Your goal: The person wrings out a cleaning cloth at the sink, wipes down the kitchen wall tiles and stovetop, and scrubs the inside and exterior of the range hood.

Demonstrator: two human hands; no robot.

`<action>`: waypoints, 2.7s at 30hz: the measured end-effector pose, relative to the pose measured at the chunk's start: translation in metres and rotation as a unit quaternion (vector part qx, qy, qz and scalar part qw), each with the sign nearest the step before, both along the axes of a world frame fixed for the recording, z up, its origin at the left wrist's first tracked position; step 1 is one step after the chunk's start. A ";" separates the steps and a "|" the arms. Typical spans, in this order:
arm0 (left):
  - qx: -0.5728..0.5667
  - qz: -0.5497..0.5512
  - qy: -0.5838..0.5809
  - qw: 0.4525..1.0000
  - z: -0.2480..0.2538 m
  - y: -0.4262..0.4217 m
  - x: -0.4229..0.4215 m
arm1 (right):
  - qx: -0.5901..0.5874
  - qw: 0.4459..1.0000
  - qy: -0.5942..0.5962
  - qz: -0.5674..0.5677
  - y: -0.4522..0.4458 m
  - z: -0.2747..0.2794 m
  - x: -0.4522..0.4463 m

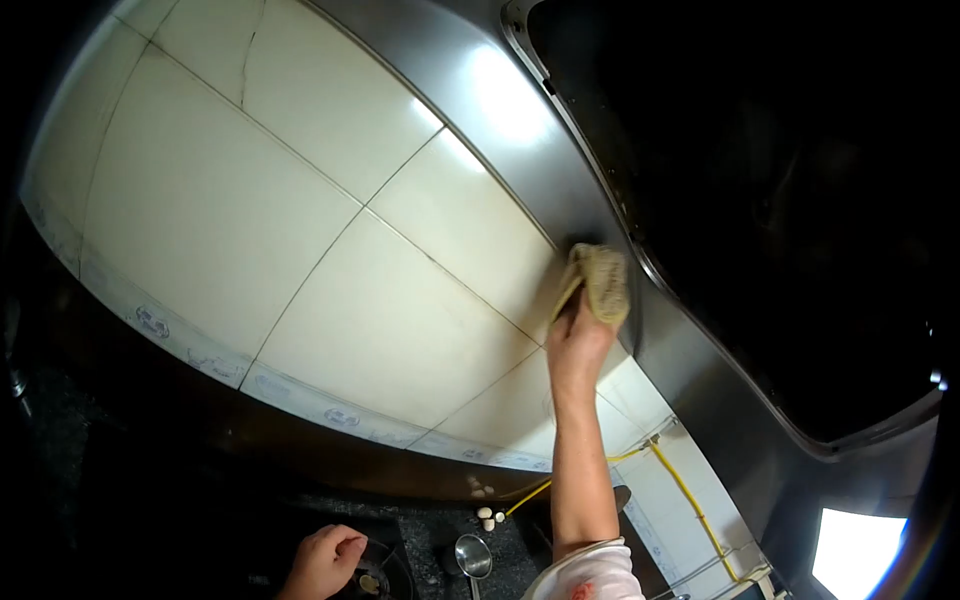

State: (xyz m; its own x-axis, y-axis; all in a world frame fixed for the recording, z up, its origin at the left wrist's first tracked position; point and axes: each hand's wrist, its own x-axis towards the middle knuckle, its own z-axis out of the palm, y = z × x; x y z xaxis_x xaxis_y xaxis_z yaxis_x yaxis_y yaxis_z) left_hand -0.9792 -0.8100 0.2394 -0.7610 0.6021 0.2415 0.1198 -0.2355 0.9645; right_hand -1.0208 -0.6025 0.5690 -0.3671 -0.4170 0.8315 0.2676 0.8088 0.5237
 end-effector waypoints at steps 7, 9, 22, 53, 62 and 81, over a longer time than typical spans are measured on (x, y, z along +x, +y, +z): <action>-0.002 -0.017 -0.020 1.000 0.008 0.010 0.003 | 0.008 0.996 0.071 -0.049 -0.048 0.052 -0.035; 0.000 -0.027 -0.015 1.000 0.009 0.009 0.007 | 0.020 0.996 0.061 -0.068 -0.035 0.043 -0.030; -0.012 -0.032 -0.016 0.999 0.001 -0.011 0.010 | 0.085 0.996 0.032 -0.024 -0.095 0.065 -0.051; -0.073 -0.054 -0.050 0.995 -0.021 -0.015 -0.001 | 0.062 0.986 -0.032 0.152 -0.155 0.059 -0.100; -0.094 -0.121 -0.038 0.988 -0.008 -0.006 0.015 | 0.159 0.987 -0.003 0.029 -0.131 0.063 -0.093; -0.029 -0.056 0.016 0.998 -0.042 -0.036 0.032 | -0.227 0.792 -0.091 0.559 -0.211 0.069 -0.061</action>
